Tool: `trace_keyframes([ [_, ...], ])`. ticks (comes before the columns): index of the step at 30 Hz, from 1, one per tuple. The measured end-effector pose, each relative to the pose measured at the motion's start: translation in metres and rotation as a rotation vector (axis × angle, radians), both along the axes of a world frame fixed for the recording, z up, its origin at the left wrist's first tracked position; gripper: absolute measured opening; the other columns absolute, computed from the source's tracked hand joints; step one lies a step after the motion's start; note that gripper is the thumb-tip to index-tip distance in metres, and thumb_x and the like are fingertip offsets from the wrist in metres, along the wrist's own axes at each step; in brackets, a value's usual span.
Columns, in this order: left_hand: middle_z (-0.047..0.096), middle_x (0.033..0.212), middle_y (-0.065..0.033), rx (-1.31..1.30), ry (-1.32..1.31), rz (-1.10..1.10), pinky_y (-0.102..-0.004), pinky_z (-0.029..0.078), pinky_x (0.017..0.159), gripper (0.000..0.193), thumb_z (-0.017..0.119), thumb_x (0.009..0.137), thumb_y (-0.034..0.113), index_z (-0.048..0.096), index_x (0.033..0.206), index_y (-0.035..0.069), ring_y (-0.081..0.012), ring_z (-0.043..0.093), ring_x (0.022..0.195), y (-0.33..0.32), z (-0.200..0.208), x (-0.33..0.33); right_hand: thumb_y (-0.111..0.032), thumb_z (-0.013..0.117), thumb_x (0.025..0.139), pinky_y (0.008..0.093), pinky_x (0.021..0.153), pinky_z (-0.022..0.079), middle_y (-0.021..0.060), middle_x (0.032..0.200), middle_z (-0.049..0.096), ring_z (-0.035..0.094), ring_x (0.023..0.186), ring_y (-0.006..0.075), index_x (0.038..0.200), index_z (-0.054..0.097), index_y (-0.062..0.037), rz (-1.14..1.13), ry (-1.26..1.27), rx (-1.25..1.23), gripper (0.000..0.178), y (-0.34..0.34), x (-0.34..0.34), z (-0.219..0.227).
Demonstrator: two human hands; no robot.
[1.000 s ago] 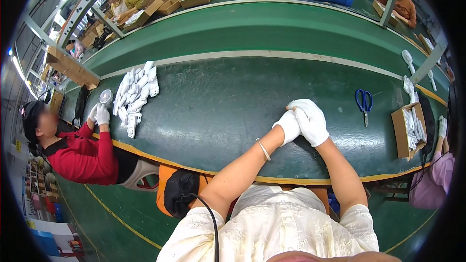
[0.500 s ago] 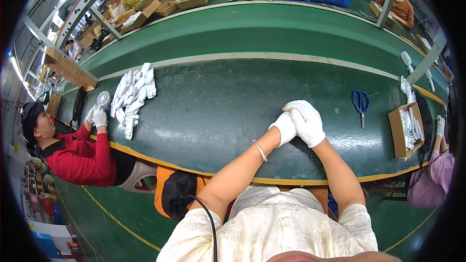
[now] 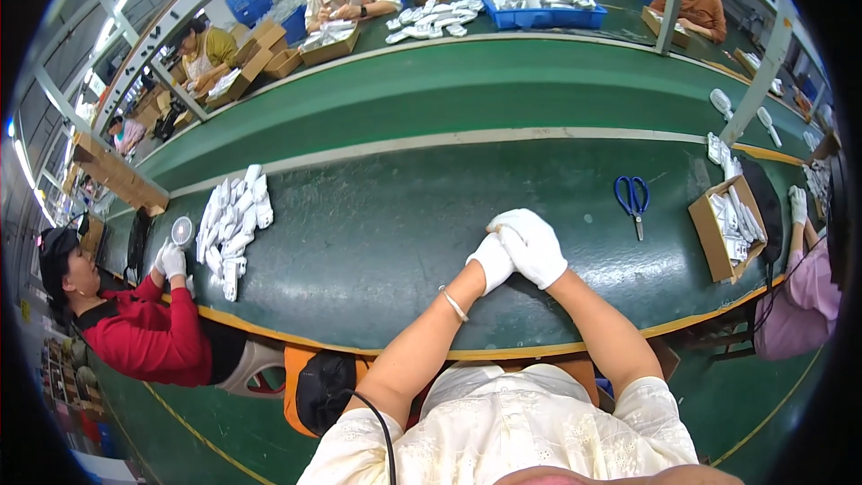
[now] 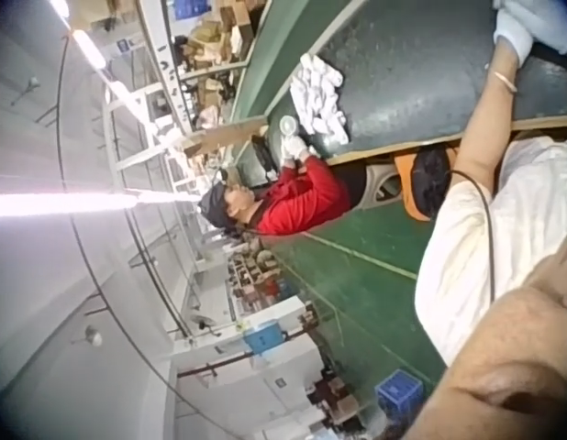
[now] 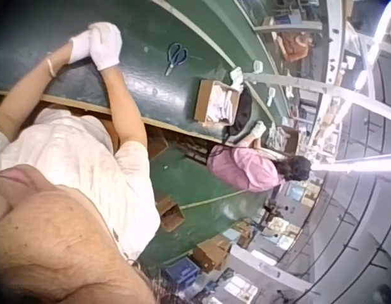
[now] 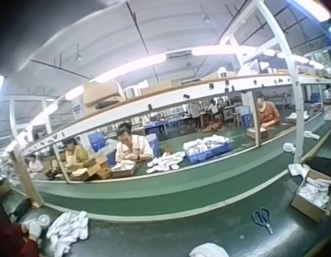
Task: The person puts on gloves, tests and assembles handheld fans by fitting components and plastic casings together, and rests their hands on the table.
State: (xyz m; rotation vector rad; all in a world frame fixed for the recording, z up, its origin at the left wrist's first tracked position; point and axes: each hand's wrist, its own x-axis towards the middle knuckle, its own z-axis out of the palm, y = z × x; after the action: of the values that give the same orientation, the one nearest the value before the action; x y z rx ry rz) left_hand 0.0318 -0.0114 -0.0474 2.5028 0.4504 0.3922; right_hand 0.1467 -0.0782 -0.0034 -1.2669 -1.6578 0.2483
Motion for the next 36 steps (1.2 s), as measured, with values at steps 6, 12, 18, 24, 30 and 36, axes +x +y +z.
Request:
trace_keyframes([
  [6,0.062,0.126,-0.0168,0.088,0.046,0.018,-0.0388,0.042,0.106,0.033,0.051,0.094,0.015,0.063,0.123,0.005,-0.0303,0.056,0.122,0.001,0.001,0.000,-0.015,0.058,0.090,0.0411,0.084,0.052,0.0108,0.093,0.070,0.065,0.090,0.0308,0.092,0.072,-0.0081,-0.005,-0.005,0.072,0.016,0.002,0.000,-0.004],
  [12,0.063,0.124,-0.0167,0.179,-0.020,0.018,-0.0389,0.042,0.106,0.032,0.052,0.094,0.015,0.063,0.122,0.004,-0.0307,0.056,0.120,0.002,-0.007,-0.005,-0.017,0.057,0.090,0.0423,0.085,0.051,0.0106,0.094,0.071,0.065,0.091,0.0308,0.093,0.072,-0.0083,-0.014,-0.036,0.065,0.018,0.005,0.001,-0.003],
  [18,0.059,0.130,-0.0172,0.095,-0.073,0.010,-0.0377,0.041,0.108,0.035,0.049,0.096,0.018,0.060,0.127,0.007,-0.0299,0.054,0.124,0.011,-0.016,-0.004,-0.024,0.053,0.091,0.0423,0.090,0.049,0.0089,0.097,0.071,0.064,0.095,0.0306,0.094,0.072,-0.0097,-0.050,-0.057,0.036,0.024,0.003,0.002,-0.003],
  [24,0.060,0.127,-0.0173,0.207,0.087,0.041,-0.0378,0.042,0.106,0.034,0.050,0.095,0.018,0.061,0.125,0.006,-0.0305,0.054,0.123,0.014,-0.016,0.001,-0.025,0.052,0.092,0.0436,0.089,0.049,0.0090,0.098,0.070,0.064,0.096,0.0309,0.093,0.072,-0.0094,-0.004,-0.068,0.002,0.025,0.002,0.004,-0.004],
  [30,0.059,0.129,-0.0174,0.293,0.145,0.021,-0.0374,0.042,0.107,0.036,0.049,0.096,0.019,0.059,0.127,0.006,-0.0311,0.054,0.124,0.021,-0.029,-0.003,-0.024,0.051,0.092,0.0434,0.088,0.049,0.0090,0.098,0.070,0.064,0.095,0.0307,0.093,0.072,-0.0096,-0.008,-0.050,0.018,0.025,0.004,-0.001,-0.006],
  [36,0.057,0.134,-0.0168,0.103,0.029,0.045,-0.0371,0.039,0.110,0.037,0.045,0.098,0.018,0.057,0.130,0.006,-0.0293,0.051,0.129,0.013,-0.026,0.000,-0.023,0.053,0.090,0.0421,0.088,0.050,0.0093,0.096,0.071,0.064,0.096,0.0301,0.094,0.073,-0.0095,0.000,-0.061,0.026,0.024,-0.001,0.007,-0.001],
])
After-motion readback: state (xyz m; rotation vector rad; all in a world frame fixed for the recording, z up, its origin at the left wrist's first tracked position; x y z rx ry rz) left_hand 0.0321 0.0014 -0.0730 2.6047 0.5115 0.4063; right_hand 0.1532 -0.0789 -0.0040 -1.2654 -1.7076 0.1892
